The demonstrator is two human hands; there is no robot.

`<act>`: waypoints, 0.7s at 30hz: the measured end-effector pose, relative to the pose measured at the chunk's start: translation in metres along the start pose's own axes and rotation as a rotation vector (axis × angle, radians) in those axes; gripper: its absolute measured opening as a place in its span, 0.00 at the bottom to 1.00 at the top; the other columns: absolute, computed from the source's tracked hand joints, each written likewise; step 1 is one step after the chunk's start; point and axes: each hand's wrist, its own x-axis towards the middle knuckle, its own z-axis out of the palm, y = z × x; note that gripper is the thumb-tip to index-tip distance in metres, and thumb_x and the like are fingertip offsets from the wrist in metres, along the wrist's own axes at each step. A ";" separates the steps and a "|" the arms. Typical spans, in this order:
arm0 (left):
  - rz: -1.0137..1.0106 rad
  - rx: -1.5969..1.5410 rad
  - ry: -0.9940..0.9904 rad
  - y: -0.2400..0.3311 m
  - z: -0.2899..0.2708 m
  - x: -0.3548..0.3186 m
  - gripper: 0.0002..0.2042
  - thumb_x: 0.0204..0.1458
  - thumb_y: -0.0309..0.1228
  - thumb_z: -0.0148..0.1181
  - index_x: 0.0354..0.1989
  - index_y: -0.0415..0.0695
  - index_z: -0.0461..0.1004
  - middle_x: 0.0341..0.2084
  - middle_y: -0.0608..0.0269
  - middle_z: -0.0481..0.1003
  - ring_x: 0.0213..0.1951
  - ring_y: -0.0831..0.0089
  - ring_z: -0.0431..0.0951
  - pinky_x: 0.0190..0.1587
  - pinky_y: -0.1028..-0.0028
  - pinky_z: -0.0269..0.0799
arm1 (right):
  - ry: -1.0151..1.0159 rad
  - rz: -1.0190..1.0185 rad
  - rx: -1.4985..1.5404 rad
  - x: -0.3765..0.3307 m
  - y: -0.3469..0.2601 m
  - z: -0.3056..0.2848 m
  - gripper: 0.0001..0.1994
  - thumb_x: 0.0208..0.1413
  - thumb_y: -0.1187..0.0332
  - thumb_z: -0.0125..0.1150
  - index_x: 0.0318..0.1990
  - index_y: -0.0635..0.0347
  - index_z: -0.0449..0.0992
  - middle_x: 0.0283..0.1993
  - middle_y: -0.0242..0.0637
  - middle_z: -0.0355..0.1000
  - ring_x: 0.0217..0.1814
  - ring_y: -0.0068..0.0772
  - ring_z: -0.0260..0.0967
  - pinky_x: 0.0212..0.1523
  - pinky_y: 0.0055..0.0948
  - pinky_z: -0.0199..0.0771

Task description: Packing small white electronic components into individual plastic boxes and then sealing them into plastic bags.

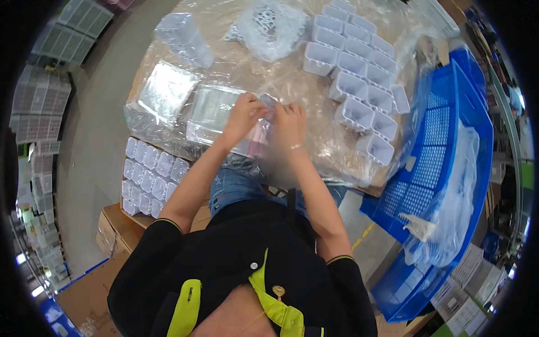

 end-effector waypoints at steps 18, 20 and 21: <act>-0.164 -0.048 0.897 -0.078 -0.129 0.085 0.47 0.34 0.34 0.74 0.61 0.35 0.48 0.57 0.46 0.55 0.60 0.57 0.55 0.61 0.65 0.52 | -0.193 -0.073 -0.297 0.029 -0.015 -0.013 0.18 0.51 0.63 0.59 0.48 0.61 0.70 0.59 0.56 0.56 0.58 0.59 0.54 0.57 0.47 0.56; 0.050 0.149 0.958 -0.087 -0.157 0.105 0.53 0.31 0.41 0.75 0.63 0.38 0.45 0.58 0.40 0.49 0.59 0.48 0.52 0.61 0.58 0.47 | -0.020 -0.208 -0.205 0.073 -0.045 -0.047 0.16 0.54 0.65 0.57 0.47 0.62 0.70 0.58 0.57 0.57 0.58 0.60 0.54 0.57 0.46 0.56; 0.050 0.154 0.968 -0.088 -0.167 0.111 0.53 0.31 0.41 0.75 0.63 0.38 0.45 0.58 0.40 0.49 0.59 0.48 0.52 0.61 0.58 0.47 | 0.048 -0.292 -0.164 0.099 -0.065 -0.057 0.16 0.54 0.65 0.55 0.48 0.63 0.69 0.57 0.56 0.58 0.58 0.60 0.54 0.57 0.46 0.55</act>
